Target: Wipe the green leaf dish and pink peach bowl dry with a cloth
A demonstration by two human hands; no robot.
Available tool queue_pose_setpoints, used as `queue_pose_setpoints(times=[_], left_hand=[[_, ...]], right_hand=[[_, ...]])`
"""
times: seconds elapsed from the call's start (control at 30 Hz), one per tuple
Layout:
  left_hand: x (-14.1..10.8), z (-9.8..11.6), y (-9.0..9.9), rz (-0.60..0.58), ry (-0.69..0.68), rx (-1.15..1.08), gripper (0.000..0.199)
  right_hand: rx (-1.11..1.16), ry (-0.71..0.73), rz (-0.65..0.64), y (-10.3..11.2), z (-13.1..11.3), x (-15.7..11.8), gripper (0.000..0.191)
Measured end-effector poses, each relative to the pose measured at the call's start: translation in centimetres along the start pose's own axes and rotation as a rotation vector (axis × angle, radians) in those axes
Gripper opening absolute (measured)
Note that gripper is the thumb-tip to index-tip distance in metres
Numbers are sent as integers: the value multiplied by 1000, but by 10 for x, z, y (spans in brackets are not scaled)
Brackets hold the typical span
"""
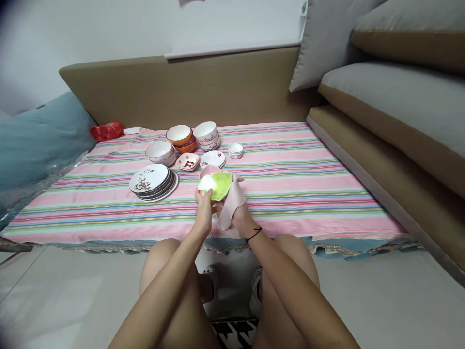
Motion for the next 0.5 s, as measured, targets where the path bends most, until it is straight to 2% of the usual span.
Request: queue_pose_setpoints(times=[0.1, 0.17, 0.27, 0.4, 0.5], left_hand=[[-4, 13, -5, -48, -148, 43, 61], [-5, 21, -5, -73, -244, 30, 51], [-2, 26, -4, -127, -295, -67, 43], [1, 32, -4, -173, -330, -70, 56], [-1, 34, -8, -233, -340, 69, 68]], right_hand=[[49, 9, -58, -5, -14, 2, 51], [80, 77, -56, -6, -30, 3, 45], [125, 191, 13, 2, -52, 4, 36], [131, 196, 120, 20, -58, 4, 33], [96, 116, 107, 24, -53, 4, 35]])
Point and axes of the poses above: each hand's wrist, its own x-axis towards the middle knuckle, its own y-axis out of the back of the hand, z = x × y, the point moved 8 cm from there along x, towards the middle knuckle, and after that the axes turned 2 degrees about z, right-handed, at the moved point
